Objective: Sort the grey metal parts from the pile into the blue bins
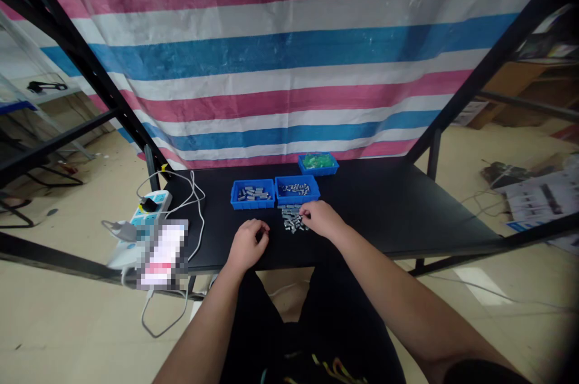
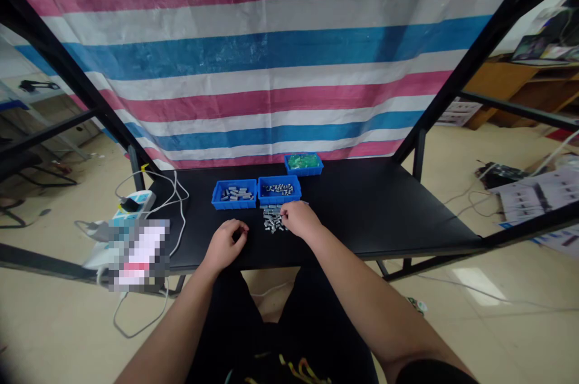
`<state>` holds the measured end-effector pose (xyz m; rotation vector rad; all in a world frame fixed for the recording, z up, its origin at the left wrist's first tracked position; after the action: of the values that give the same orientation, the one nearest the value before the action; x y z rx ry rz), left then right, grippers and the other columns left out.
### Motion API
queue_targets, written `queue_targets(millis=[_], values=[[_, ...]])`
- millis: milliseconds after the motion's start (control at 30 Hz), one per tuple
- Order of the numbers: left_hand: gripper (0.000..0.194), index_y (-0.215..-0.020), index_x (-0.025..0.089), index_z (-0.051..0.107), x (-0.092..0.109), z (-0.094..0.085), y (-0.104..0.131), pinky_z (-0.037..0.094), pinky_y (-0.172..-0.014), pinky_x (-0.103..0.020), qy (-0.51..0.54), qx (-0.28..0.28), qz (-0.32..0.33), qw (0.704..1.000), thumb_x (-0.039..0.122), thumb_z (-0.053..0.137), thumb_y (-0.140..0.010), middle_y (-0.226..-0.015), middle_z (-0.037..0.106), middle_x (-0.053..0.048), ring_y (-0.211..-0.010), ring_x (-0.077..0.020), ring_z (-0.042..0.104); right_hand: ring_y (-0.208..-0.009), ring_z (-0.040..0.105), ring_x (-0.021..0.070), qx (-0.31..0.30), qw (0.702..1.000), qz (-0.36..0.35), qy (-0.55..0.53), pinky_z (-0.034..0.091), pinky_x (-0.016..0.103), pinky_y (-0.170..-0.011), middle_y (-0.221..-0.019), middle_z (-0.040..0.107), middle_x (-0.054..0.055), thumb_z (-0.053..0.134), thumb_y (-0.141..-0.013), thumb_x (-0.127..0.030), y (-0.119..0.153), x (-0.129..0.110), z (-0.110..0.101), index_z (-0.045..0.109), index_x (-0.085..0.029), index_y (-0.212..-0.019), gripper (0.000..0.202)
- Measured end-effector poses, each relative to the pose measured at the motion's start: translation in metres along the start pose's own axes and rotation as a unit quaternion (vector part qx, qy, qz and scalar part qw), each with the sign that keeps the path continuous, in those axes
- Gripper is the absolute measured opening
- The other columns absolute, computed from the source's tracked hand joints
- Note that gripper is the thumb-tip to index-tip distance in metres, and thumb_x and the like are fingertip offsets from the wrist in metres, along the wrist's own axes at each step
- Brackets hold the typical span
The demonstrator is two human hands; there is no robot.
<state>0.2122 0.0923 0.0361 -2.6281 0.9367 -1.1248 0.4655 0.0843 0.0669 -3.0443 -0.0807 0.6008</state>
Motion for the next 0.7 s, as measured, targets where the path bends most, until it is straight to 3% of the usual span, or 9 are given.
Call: queue_targets(millis=[133,400,700], values=[[0.014,-0.092,0.021,0.064,0.0004,0.0,0.0,0.047,-0.079,-0.035,-0.004,0.001,0.0,1.0,0.012,0.055,-0.086,-0.084,0.064,-0.004,-0.085,-0.0209,0.06,-0.087,0.071,0.0202,-0.034,0.999,0.019,-0.005,0.049,0.027,-0.078,-0.091,0.079,0.002,0.065,-0.078,-0.009,-0.0064,0.0005,-0.0037,0.079,-0.025,-0.084,0.022],[0.014,-0.091,0.022,0.065,0.0018,-0.0016,-0.0004,0.048,-0.079,-0.033,-0.008,0.005,0.004,1.0,0.012,0.056,-0.085,-0.083,0.065,-0.003,-0.085,-0.0206,0.062,-0.09,0.073,0.0197,-0.04,0.999,-0.003,-0.012,0.051,0.025,-0.08,-0.095,0.079,0.004,0.063,-0.078,-0.005,-0.0109,0.0082,-0.0037,0.081,-0.024,-0.085,0.028],[0.014,-0.092,0.022,0.065,0.001,-0.0012,-0.0005,0.047,-0.079,-0.033,0.0,-0.002,0.002,1.0,0.013,0.056,-0.086,-0.083,0.064,-0.003,-0.085,-0.0208,0.06,-0.081,0.072,0.0172,-0.043,0.999,0.009,-0.026,0.05,0.024,-0.073,-0.085,0.078,0.001,0.073,-0.078,-0.014,-0.0058,0.0044,-0.0035,0.077,-0.023,-0.085,0.012]])
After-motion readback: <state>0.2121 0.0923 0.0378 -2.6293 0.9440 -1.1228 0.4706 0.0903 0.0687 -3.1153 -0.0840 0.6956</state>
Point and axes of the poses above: each hand's wrist, its own y-axis away from the middle knuckle, its own z-axis out of the palm, x = y × z, the point moved 2 cm from there along -y, towards the middle knuckle
